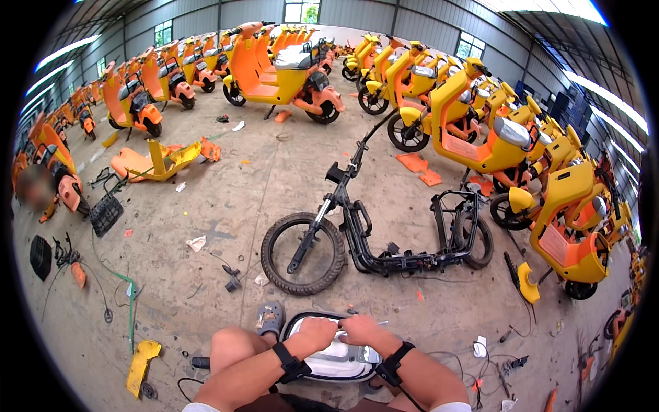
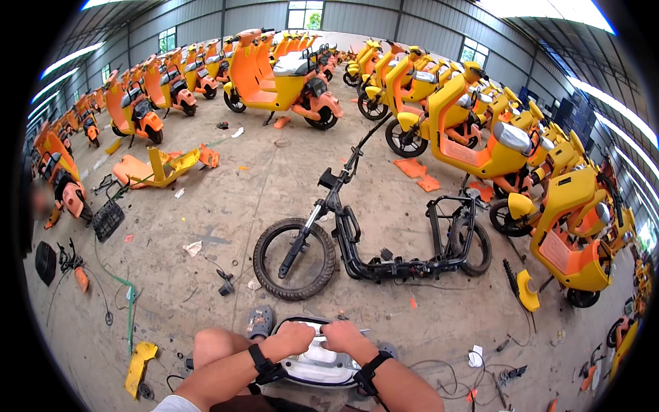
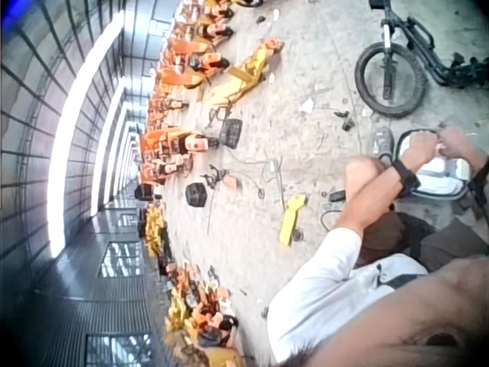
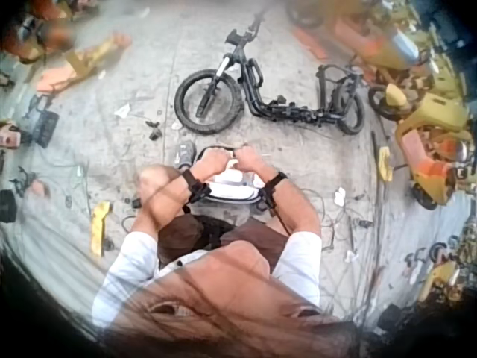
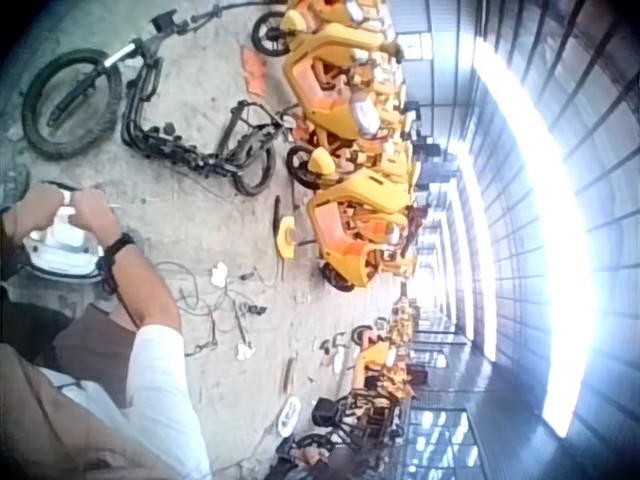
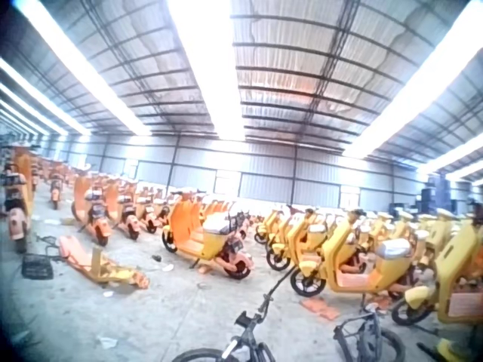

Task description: The person manipulates a white scooter component on their lap, using a socket wrench to tighten bolts and a small metal tool to adjust internal parts. They rotate the object, using both hands to align and secure various components.

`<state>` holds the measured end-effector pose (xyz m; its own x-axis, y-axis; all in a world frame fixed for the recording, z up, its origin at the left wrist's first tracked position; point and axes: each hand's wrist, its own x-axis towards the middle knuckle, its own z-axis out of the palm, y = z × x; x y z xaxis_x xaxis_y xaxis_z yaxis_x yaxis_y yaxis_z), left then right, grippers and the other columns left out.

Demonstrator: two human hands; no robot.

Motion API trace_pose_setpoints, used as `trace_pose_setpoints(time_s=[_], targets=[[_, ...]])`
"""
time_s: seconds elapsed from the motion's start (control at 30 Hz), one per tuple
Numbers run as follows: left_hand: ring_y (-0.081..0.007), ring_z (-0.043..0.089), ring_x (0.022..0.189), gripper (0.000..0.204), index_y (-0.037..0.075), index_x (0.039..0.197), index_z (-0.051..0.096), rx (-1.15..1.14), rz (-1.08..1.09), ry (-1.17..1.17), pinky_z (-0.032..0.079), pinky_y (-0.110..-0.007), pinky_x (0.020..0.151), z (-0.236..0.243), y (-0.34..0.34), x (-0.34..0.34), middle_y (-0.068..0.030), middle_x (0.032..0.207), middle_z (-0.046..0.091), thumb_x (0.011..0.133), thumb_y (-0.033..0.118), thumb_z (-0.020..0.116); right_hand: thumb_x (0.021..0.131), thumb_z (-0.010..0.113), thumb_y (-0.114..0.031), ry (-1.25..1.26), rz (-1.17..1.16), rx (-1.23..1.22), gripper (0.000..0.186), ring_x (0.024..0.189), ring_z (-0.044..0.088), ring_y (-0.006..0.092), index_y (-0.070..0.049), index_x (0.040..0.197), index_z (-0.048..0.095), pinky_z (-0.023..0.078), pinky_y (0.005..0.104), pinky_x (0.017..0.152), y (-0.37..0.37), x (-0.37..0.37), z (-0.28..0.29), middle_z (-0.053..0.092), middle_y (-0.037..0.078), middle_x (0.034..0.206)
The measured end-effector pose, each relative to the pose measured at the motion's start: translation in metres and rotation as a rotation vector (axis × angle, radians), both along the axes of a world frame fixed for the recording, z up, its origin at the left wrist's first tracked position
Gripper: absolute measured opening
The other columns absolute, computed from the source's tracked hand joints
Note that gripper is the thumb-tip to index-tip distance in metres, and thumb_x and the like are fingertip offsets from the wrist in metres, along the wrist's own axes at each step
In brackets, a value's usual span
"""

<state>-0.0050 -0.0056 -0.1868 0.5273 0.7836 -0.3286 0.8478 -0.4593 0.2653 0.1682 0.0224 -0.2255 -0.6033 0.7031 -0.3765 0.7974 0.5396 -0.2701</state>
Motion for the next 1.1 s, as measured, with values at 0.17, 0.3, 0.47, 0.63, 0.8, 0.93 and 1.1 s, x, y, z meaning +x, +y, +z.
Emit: trace_pose_setpoints(time_s=[0.17,0.3,0.47,0.63,0.8,0.93,1.1], targets=[[-0.0315,0.07,0.085,0.014,0.005,0.086,0.071,0.024,0.012,-0.007,0.055,-0.043,0.071,0.006,0.002,0.001,-0.0162,0.087,0.071,0.077,0.008,0.061,0.077,0.065,-0.016,0.01,-0.01,-0.025,0.033,0.087,0.067,0.0346,-0.009,0.109,0.069,0.053,0.0452,0.08,0.004,0.003,-0.005,0.07,0.019,0.091],[-0.032,0.069,0.079,0.011,0.003,0.078,0.07,0.046,0.005,-0.103,0.055,-0.045,0.068,0.003,0.001,-0.003,-0.0165,0.08,0.07,0.073,0.008,0.063,0.076,0.063,-0.012,-0.061,-0.043,-0.053,0.028,0.087,0.068,0.0344,-0.009,0.103,0.072,0.054,0.0436,0.079,0.006,-0.002,-0.033,0.069,0.02,0.092],[-0.0328,0.061,0.105,0.032,0.003,0.11,0.061,0.112,0.044,-0.081,0.048,-0.048,0.086,-0.011,0.002,-0.001,-0.0167,0.112,0.063,0.082,0.017,0.063,0.073,0.067,-0.016,-0.192,-0.124,-0.22,0.027,0.089,0.067,0.034,-0.008,0.098,0.073,0.054,0.0425,0.081,0.01,-0.01,-0.025,0.069,0.021,0.092],[-0.0334,0.056,0.111,0.035,0.003,0.113,0.06,0.156,0.053,-0.104,0.045,-0.05,0.09,-0.004,0.006,0.002,-0.0174,0.118,0.058,0.084,0.02,0.062,0.08,0.063,-0.024,0.066,-0.357,-0.27,0.034,0.094,0.065,0.0373,-0.008,0.109,0.069,0.051,0.0445,0.085,0.0,-0.013,-0.033,0.068,0.022,0.099],[-0.0344,0.056,0.111,0.035,0.003,0.112,0.061,0.161,0.068,-0.063,0.046,-0.049,0.088,-0.002,0.006,0.0,-0.0173,0.116,0.058,0.082,0.021,0.062,0.084,0.056,-0.026,0.42,-0.335,-0.189,0.034,0.094,0.063,0.0428,0.001,0.103,0.066,0.05,0.0465,0.084,-0.003,-0.015,-0.043,0.066,0.027,0.099],[-0.0359,0.056,0.11,0.037,0.001,0.112,0.06,0.308,0.052,-0.169,0.047,-0.05,0.086,-0.009,0.004,-0.003,-0.0205,0.119,0.057,0.08,0.019,0.063,0.087,0.053,-0.025,0.492,-0.426,-0.203,0.033,0.09,0.063,0.0439,0.003,0.1,0.065,0.049,0.0476,0.079,-0.001,-0.015,-0.056,0.066,0.029,0.093],[-0.039,0.055,0.112,0.045,-0.004,0.117,0.055,0.322,0.071,-0.239,0.048,-0.052,0.087,-0.016,0.002,-0.005,-0.0259,0.123,0.055,0.078,0.016,0.062,0.09,0.051,-0.027,0.666,-0.833,-0.171,0.036,0.082,0.065,0.041,0.004,0.101,0.065,0.049,0.0461,0.074,-0.006,-0.029,-0.056,0.067,0.026,0.084]])
